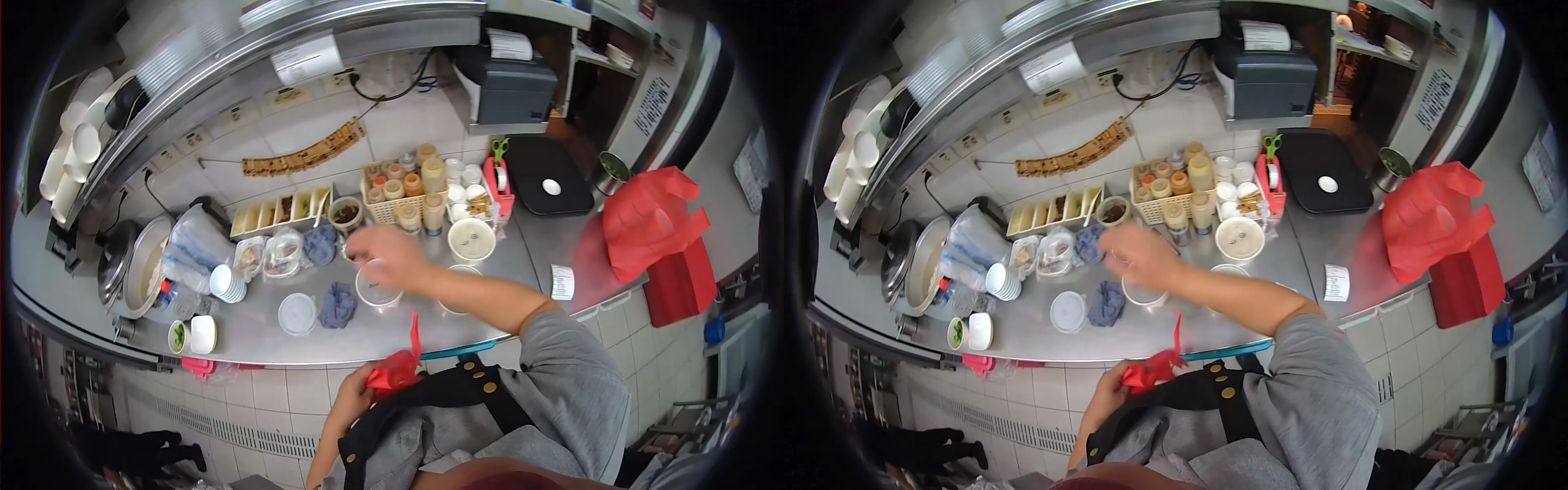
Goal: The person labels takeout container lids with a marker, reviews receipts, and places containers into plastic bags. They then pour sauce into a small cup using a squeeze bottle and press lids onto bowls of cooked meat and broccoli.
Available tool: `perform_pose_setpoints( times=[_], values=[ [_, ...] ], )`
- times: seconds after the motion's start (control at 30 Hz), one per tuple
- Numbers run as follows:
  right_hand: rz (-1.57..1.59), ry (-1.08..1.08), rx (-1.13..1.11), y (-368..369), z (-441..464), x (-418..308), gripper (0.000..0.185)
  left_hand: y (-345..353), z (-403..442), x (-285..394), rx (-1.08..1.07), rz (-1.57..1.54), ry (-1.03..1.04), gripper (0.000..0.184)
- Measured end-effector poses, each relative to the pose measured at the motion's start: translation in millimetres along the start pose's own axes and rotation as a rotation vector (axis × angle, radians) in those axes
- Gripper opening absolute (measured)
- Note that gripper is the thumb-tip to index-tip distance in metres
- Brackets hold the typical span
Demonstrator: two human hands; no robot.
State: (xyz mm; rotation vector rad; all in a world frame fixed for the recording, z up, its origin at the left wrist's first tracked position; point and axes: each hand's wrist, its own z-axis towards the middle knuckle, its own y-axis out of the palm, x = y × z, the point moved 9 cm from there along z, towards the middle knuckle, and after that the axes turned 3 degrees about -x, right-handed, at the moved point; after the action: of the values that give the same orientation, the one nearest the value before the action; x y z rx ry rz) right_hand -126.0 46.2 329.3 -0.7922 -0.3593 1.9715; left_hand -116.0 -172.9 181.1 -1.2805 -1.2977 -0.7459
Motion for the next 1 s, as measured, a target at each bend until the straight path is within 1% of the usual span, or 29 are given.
perform_pose_setpoints(
  times=[0.03, 0.07, 0.1, 0.13, 0.17, 0.2, 0.23, 0.27, 0.3, 0.37, 0.43, 0.47, 0.5, 0.53, 0.57, 0.6, 0.67, 0.7, 0.73, 0.77, 0.8, 0.83, 0.87, 0.9, 0.93, 1.0],
  values=[
    [-0.111, 0.015, 0.239, -58, 4, 7, 0.019, 5, 9, 13, -0.014, -0.056, 0.017, 0.042],
    [-0.193, -0.023, 0.418, -112, 6, 16, 0.020, 10, 15, 26, -0.025, -0.058, 0.020, 0.042],
    [-0.360, 0.011, 0.567, -163, 8, 26, 0.020, 13, 21, 38, 0.003, -0.115, 0.002, 0.039],
    [-0.512, -0.046, 0.669, -209, 10, 31, 0.018, 15, 26, 46, 0.033, -0.172, -0.016, 0.037],
    [-0.504, 0.040, 0.759, -246, 10, 51, 0.016, 22, 32, 61, 0.022, -0.099, 0.074, 0.032],
    [-0.532, 0.041, 0.798, -276, 13, 67, 0.017, 29, 37, 62, 0.018, -0.104, 0.074, 0.032],
    [-0.591, 0.107, 0.812, -299, 15, 86, 0.022, 39, 43, 67, -0.017, -0.136, 0.162, 0.031],
    [-0.636, 0.177, 0.797, -317, 20, 93, 0.027, 47, 48, 71, -0.050, -0.167, 0.250, 0.034],
    [-0.667, 0.184, 0.788, -332, 26, 96, 0.029, 53, 53, 64, -0.049, -0.170, 0.252, 0.034],
    [-0.696, 0.188, 0.776, -356, 36, 109, 0.031, 66, 62, 42, -0.089, -0.326, 0.145, 0.039],
    [-0.784, 0.146, 0.697, -367, 51, 116, 0.034, 75, 66, 51, -0.078, -0.309, 0.117, 0.037],
    [-0.781, 0.143, 0.698, -371, 53, 120, 0.034, 79, 68, 55, -0.072, -0.290, 0.086, 0.036],
    [-0.794, 0.221, 0.642, -371, 60, 128, 0.036, 82, 69, 62, -0.069, -0.289, 0.087, 0.036],
    [-0.805, 0.298, 0.585, -371, 65, 136, 0.038, 87, 70, 66, -0.068, -0.269, 0.074, 0.030],
    [-0.819, 0.395, 0.530, -373, 69, 148, 0.045, 90, 72, 69, -0.066, -0.250, 0.061, 0.025],
    [-0.818, 0.393, 0.531, -373, 71, 148, 0.045, 93, 75, 69, -0.064, -0.250, 0.062, 0.025],
    [-0.795, 0.592, 0.484, -373, 69, 164, 0.053, 93, 79, 90, -0.012, -0.099, 0.334, 0.017],
    [-0.773, 0.633, 0.458, -375, 69, 171, 0.059, 94, 80, 91, -0.009, -0.099, 0.334, 0.017],
    [-0.770, 0.631, 0.457, -376, 69, 174, 0.059, 96, 80, 94, -0.014, -0.090, 0.361, 0.013],
    [-0.688, 0.596, 0.498, -378, 69, 175, 0.059, 97, 80, 98, -0.019, -0.081, 0.388, 0.009],
    [-0.606, 0.561, 0.538, -380, 68, 177, 0.059, 99, 82, 99, -0.016, -0.080, 0.387, 0.009],
    [-0.603, 0.560, 0.537, -383, 68, 179, 0.059, 100, 84, 98, -0.004, -0.155, 0.371, 0.005],
    [-0.468, 0.511, 0.557, -387, 67, 181, 0.058, 101, 86, 97, 0.008, -0.231, 0.354, 0.003],
    [-0.333, 0.463, 0.573, -387, 68, 178, 0.057, 102, 86, 101, 0.012, -0.233, 0.352, 0.003],
    [-0.261, 0.379, 0.627, -387, 65, 165, 0.045, 103, 88, 103, 0.009, -0.259, 0.309, 0.005],
    [0.041, 0.256, 0.586, -375, 59, 161, 0.031, 96, 97, 107, 0.016, -0.287, 0.263, 0.008]
  ],
)
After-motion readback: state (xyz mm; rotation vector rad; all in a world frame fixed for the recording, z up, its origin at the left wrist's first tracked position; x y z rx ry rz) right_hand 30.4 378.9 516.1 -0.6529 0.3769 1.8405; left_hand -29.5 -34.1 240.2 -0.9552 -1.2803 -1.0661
